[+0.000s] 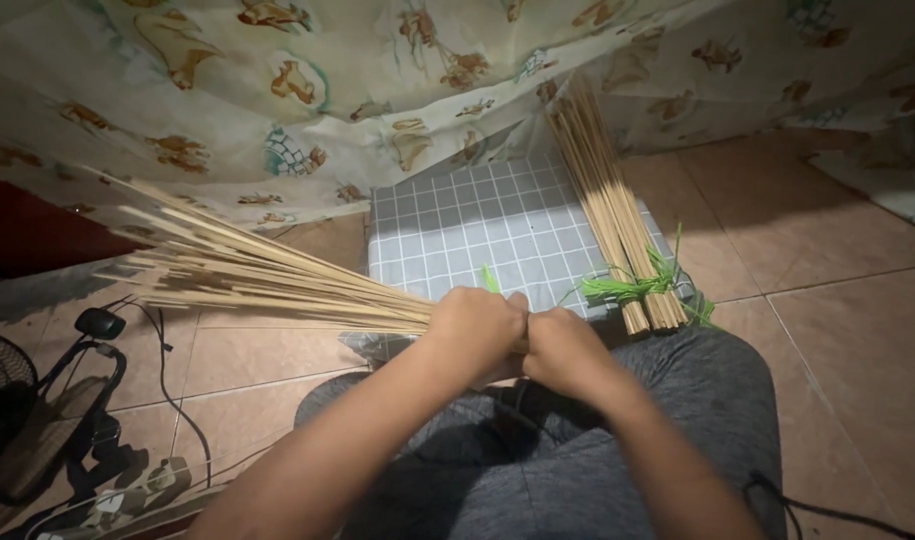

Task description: Gathering thin wooden sticks into bundles and tying them together with green plastic strips.

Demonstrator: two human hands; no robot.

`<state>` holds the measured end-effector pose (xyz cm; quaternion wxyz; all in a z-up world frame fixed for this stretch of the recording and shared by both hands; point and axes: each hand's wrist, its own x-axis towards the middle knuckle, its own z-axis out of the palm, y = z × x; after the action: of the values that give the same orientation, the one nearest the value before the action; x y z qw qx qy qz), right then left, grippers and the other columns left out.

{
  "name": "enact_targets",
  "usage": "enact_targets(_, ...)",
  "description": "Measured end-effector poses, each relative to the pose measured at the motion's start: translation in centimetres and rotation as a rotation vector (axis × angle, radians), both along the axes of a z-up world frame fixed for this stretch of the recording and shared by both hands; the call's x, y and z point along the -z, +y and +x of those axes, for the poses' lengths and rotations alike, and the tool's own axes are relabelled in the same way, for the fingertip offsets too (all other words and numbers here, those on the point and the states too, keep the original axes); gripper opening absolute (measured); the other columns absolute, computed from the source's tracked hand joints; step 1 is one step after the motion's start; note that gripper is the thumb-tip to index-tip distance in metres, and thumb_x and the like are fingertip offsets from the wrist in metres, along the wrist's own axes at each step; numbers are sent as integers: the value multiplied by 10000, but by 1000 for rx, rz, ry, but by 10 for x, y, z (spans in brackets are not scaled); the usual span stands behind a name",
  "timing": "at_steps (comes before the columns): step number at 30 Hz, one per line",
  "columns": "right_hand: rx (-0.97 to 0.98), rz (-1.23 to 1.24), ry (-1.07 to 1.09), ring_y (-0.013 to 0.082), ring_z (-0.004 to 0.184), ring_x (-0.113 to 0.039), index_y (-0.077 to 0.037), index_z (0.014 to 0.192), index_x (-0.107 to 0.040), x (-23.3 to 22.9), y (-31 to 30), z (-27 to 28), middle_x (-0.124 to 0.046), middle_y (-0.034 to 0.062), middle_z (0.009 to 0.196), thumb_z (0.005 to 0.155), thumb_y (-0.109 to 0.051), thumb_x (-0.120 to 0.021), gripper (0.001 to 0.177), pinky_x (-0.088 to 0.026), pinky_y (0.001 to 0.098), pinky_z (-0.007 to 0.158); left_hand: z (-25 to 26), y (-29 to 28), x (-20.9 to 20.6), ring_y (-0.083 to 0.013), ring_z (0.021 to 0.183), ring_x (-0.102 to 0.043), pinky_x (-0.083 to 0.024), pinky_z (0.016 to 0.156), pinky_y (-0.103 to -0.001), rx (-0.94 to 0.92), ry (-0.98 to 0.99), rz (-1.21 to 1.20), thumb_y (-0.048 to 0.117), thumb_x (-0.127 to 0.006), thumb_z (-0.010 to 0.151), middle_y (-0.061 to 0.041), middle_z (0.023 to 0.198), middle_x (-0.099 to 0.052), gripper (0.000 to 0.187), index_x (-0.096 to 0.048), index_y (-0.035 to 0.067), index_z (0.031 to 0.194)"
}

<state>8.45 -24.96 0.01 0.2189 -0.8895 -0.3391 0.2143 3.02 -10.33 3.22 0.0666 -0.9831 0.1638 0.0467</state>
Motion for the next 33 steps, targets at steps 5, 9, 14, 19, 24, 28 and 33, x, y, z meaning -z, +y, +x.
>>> enact_targets(5, -58, -26, -168, 369, 785, -741, -99, 716, -725, 5, 9, -5, -747, 104, 728, 749, -235, -672, 150, -601, 464, 670, -12, -10, -50, -408, 993, -726, -223, 1138, -673, -63, 146, 59, 351, -694, 803, -201, 959, -778, 705, -543, -27, 1378)
enact_targets(9, -27, -8, -237, 399, 753, -732, -45, 716, -707, 30, 3, -1, -729, 153, 705, 777, -185, -657, 161, -595, 477, 654, -11, 3, -11, -375, 665, -729, -565, 613, -627, 3, -28, -36, 368, -691, 738, -169, 737, -721, 604, -604, -54, 1161)
enact_targets(14, -26, 368, 13, 565, 1094, -624, 97, 1094, -709, -49, -24, -17, -716, 344, 1152, 712, -131, -845, 466, -496, 644, 911, -10, 22, -18, -355, 630, -732, -568, 516, -532, -67, -73, -61, -11, -626, 826, -152, 679, -712, 95, -698, -2, 887)
enact_targets(19, 155, 897, 72, 362, 936, -743, -3, 1381, -516, 4, -49, 23, -753, 260, 1076, 949, 15, -530, 432, -568, 485, 880, -13, 32, -78, -407, 760, -745, -591, 658, -526, -343, 145, -186, 99, -666, 825, -190, 760, -742, 141, -765, 19, 886)
enact_targets(24, 202, 1244, 472, 80, 830, -702, -9, 1529, -208, 27, -18, 19, -673, 242, 1261, 988, 29, -419, 581, -629, 245, 715, -20, 25, -98, -461, 841, -739, -583, 730, -544, -451, 277, -421, 143, -646, 817, -221, 811, -745, 206, -772, 24, 928)
enact_targets(28, 384, 1328, 615, 153, 854, -692, 26, 1285, -561, 35, 0, -3, -748, 148, 1055, 1012, -76, -510, 296, -589, 297, 781, -29, 23, -109, -473, 948, -726, -574, 794, -528, -493, 440, -620, 217, -667, 835, -247, 887, -752, 253, -764, 27, 973)
enact_targets(33, 405, 1429, 693, 313, 850, -741, 126, 1229, -619, 40, -2, -9, -723, 309, 1063, 877, -126, -686, 438, -622, 399, 709, -45, 10, -111, -489, 979, -714, -571, 831, -554, -428, 562, -783, 324, -675, 797, -266, 907, -745, 346, -744, 49, 996)
